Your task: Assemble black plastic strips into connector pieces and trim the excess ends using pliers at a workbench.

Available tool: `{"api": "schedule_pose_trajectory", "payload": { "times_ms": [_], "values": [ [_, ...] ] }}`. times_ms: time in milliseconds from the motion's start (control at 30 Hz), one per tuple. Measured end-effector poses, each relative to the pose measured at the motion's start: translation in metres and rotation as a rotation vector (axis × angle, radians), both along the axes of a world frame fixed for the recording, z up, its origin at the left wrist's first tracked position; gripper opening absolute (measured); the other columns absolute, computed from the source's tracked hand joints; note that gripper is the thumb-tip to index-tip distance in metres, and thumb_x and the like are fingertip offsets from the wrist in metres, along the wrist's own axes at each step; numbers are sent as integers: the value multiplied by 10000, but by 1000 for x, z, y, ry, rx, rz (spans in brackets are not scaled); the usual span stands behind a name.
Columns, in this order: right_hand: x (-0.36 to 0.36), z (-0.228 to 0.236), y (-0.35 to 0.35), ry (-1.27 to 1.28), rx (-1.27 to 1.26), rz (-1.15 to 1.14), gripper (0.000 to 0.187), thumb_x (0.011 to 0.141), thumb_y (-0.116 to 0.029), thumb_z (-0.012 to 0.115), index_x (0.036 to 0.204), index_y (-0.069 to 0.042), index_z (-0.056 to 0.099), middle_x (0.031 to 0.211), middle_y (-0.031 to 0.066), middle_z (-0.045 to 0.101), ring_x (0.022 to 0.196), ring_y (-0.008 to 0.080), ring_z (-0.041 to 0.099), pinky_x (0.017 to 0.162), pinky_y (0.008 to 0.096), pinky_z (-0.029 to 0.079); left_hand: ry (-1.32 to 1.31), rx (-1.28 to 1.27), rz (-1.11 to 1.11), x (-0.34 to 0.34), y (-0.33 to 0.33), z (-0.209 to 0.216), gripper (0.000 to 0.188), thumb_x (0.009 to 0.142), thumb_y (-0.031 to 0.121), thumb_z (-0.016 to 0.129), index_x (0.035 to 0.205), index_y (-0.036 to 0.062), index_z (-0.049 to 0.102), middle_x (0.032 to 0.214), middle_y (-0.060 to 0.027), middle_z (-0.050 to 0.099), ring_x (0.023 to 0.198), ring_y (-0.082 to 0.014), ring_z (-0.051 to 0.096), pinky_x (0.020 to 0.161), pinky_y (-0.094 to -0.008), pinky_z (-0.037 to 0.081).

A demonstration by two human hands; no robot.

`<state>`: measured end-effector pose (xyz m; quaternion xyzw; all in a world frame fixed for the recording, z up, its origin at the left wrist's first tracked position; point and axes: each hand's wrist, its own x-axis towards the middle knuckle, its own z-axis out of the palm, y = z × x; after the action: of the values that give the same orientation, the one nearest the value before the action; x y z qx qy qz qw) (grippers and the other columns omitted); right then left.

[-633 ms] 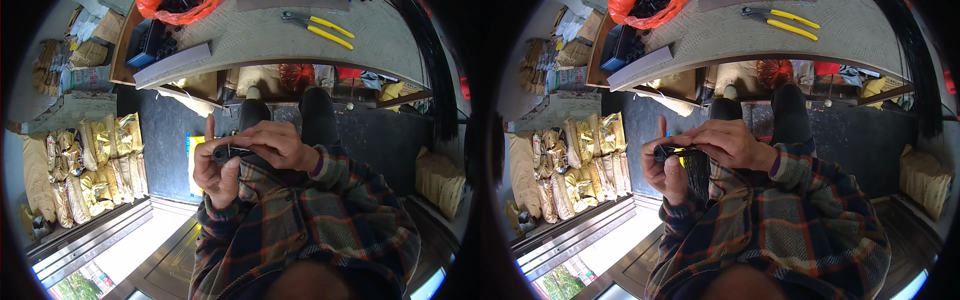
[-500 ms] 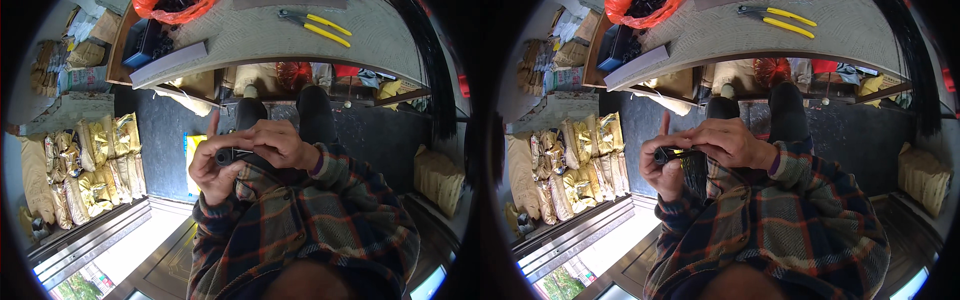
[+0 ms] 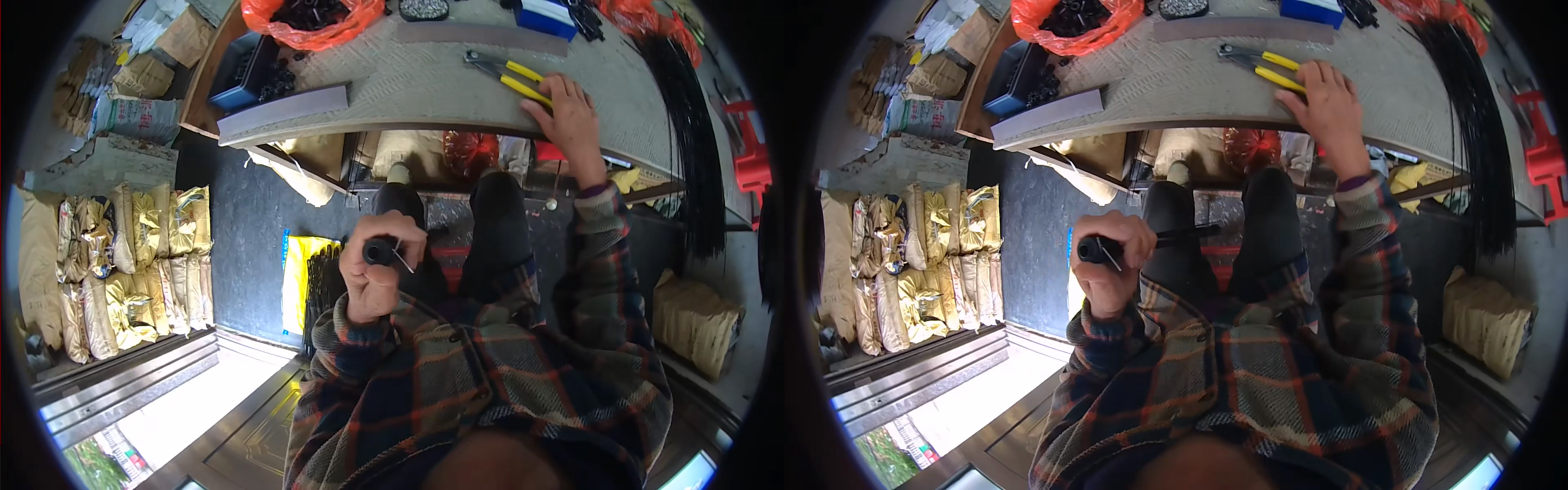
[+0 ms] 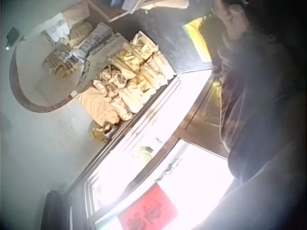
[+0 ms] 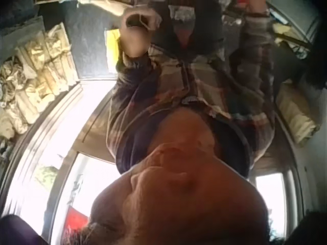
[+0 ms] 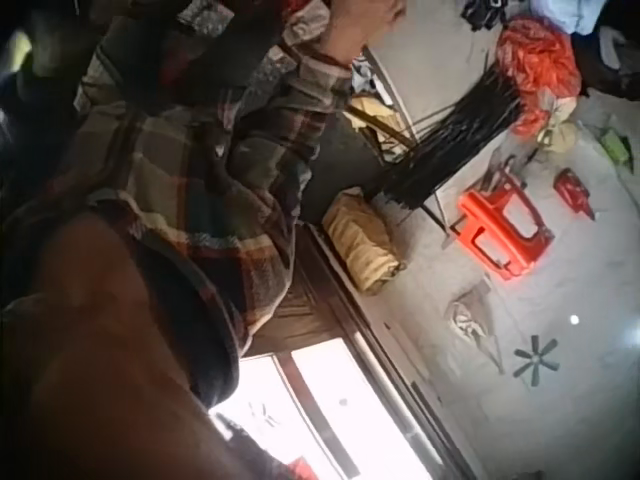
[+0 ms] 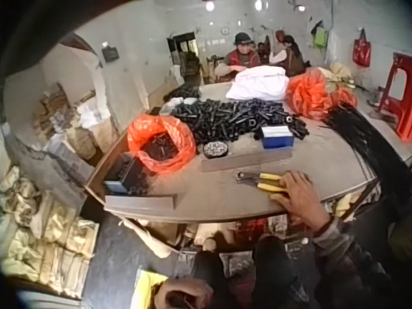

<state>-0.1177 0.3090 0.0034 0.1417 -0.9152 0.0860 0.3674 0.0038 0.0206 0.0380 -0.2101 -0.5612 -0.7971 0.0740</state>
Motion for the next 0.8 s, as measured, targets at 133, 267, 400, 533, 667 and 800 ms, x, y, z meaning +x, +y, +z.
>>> {"api": "schedule_pose_trajectory", "payload": {
  "times_ms": [133,267,400,533,667,800],
  "values": [
    [-11,-2,16,-201,99,-50,289,792,-329,614,847,-73,490,870,81,540,820,282,552,666,380,458,-104,22,-133,-1,-2,-10,666,853,615,334,921,-26,504,702,-60,468,576,-86,385,536,-233,309],
    [-12,6,10,-169,2,21,281,843,-332,563,851,-56,513,754,90,566,688,279,566,619,333,463,-102,-65,-120,-2,-4,-11,599,863,577,385,822,-11,491,736,-66,477,589,-96,403,556,-223,323],
    [47,2,-35,-910,-1201,479,348,893,-353,493,929,-11,549,677,56,583,673,181,607,615,305,477,-162,-28,-66,-3,-3,-10,603,790,632,452,709,34,443,617,-64,418,549,-148,407,508,-265,347],
    [119,-2,-103,-1065,-1621,971,374,904,-308,477,954,41,601,1082,162,517,830,238,608,708,364,513,-228,-6,-96,-3,0,-9,584,804,617,436,722,39,433,597,-50,402,507,-139,388,466,-255,346],
    [126,22,-101,-789,-1278,1080,240,861,-163,538,987,31,604,1062,189,517,861,253,599,741,361,511,-146,-56,-31,-3,-4,-17,601,872,583,336,771,1,450,592,-34,432,507,-75,386,471,-212,279],
    [112,57,-93,-449,-492,713,206,779,-40,594,973,24,615,1031,203,522,835,273,593,721,345,504,-119,-57,-5,0,-2,-25,612,868,600,318,754,13,452,577,-16,416,490,-63,356,448,-216,241]
  ]
}}
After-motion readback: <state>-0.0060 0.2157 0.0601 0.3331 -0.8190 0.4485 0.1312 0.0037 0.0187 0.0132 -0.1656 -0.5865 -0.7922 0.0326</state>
